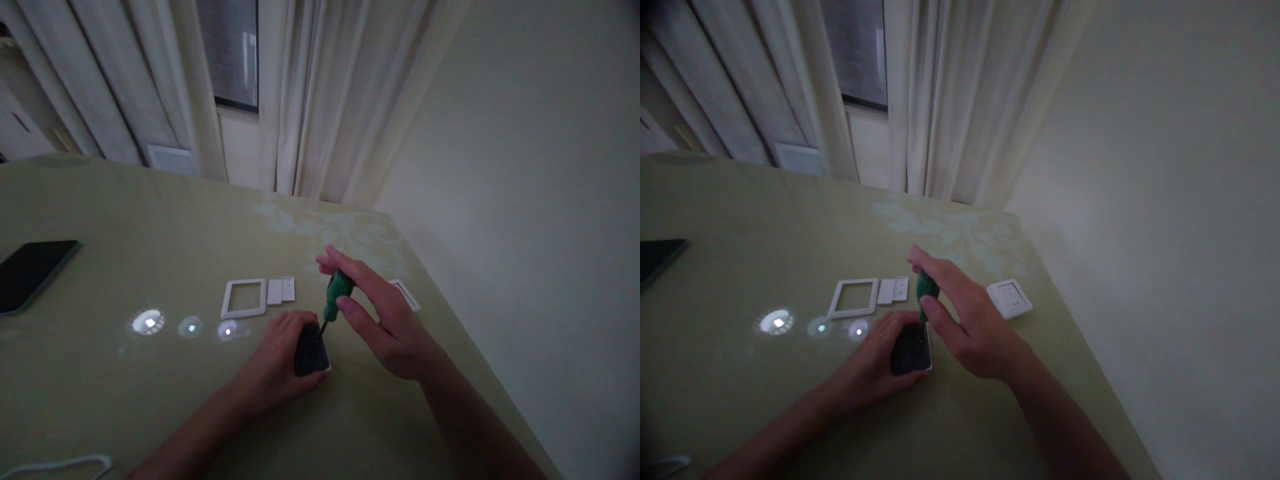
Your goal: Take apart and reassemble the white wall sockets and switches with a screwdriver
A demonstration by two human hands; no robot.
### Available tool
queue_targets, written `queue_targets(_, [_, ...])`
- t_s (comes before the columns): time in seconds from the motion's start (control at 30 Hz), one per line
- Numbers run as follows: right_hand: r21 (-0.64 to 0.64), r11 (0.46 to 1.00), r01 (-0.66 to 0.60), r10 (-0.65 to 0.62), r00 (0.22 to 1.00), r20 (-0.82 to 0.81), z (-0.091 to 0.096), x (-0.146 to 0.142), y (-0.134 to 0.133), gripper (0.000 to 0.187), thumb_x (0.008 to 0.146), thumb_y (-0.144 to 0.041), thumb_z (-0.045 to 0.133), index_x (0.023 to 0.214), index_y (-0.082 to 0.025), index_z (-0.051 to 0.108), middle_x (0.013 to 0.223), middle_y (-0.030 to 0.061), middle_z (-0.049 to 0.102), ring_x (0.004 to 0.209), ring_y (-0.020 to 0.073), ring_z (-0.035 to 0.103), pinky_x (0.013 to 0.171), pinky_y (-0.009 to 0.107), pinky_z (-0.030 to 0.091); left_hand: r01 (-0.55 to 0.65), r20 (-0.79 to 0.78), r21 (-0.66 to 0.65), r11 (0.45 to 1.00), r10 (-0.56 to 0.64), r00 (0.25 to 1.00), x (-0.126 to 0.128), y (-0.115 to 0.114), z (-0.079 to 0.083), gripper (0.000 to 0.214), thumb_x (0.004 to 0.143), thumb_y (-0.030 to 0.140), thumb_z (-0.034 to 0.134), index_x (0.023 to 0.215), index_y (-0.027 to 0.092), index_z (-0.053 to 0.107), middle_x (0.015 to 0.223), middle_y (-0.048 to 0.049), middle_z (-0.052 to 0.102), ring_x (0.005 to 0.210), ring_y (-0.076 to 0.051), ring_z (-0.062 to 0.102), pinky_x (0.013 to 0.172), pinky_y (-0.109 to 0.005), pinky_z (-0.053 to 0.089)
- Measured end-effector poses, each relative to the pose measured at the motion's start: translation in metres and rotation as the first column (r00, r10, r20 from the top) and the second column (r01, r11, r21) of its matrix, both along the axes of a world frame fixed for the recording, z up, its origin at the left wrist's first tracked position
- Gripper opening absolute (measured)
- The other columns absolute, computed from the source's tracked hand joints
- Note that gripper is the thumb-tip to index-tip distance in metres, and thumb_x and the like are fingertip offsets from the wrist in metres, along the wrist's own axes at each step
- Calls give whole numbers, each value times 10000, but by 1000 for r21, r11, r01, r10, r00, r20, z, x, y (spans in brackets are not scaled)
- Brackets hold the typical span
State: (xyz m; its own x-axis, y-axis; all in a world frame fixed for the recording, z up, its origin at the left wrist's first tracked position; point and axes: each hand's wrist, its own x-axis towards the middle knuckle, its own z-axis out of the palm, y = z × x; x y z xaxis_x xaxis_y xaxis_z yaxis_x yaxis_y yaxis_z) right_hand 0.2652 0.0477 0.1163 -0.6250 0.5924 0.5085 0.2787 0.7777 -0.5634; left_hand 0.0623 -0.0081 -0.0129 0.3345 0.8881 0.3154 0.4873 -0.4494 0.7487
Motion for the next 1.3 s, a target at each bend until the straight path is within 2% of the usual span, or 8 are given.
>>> queue_targets(0.2, [98,979,178,-162,975,-152,2,1,0,289,886,-290,887,1159,-287,792,971,19,721,895,198,712,835,342,617,-5,-8,-10,1000,5,1000,0,0,-1,663,815,250,850,1353,311,466,1370,-76,645,1278,-348,602,1080,-551,514])
queue_targets(0.37, [-36,999,27,-27,999,-17,5,4,0,528,1038,-252,693,1545,-332,571,1354,73,717,1212,243,698,1038,432,587,-5,0,-11,1000,5,1000,0,-1,-2,647,818,258,845,1351,313,482,1359,-73,659,1271,-347,612,1082,-543,516])
queue_targets(0.53, [115,978,171,-159,981,-109,3,2,1,344,934,-300,839,1271,-328,774,984,26,727,895,201,707,824,354,625,-8,10,-5,1000,8,1000,1,0,-2,668,800,248,853,1354,313,486,1367,-69,661,1271,-345,611,1080,-542,515])
queue_targets(0.7, [-91,996,7,-8,1000,-10,9,8,2,532,1064,-254,648,1576,-331,526,1387,82,705,1249,245,687,1065,448,582,-15,2,-19,1000,15,1000,1,0,-1,648,801,247,853,1339,312,499,1349,-61,666,1251,-338,619,1068,-531,522])
queue_targets(0.87, [40,984,175,-171,981,-88,9,11,6,291,884,-332,890,1152,-274,791,951,25,746,876,214,719,836,374,627,-12,-7,-11,1000,12,1000,0,-1,-3,674,802,242,855,1354,317,475,1364,-61,653,1256,-331,607,1072,-531,514])
queue_targets(1.03, [-76,996,54,-55,998,-5,7,12,5,570,1047,-258,686,1586,-328,515,1343,76,729,1201,238,710,1045,439,589,-22,-4,-5,1000,22,1000,1,-1,-3,663,795,235,853,1347,307,492,1341,-64,667,1230,-335,619,1056,-526,521])
queue_targets(1.2, [30,999,42,-41,998,-40,12,12,-1,433,943,-272,834,1360,-327,731,1086,18,769,970,192,735,905,337,610,-15,-11,-8,1000,15,1000,2,0,-3,671,804,252,858,1361,304,487,1355,-74,660,1246,-341,610,1056,-527,519])
queue_targets(1.3, [8,999,44,-44,999,27,15,13,-3,528,977,-283,795,1482,-321,642,1233,45,758,1117,212,722,992,349,584,-10,-8,-7,1000,10,1000,2,0,-4,664,811,255,858,1361,302,490,1348,-72,656,1238,-334,610,1056,-517,516])
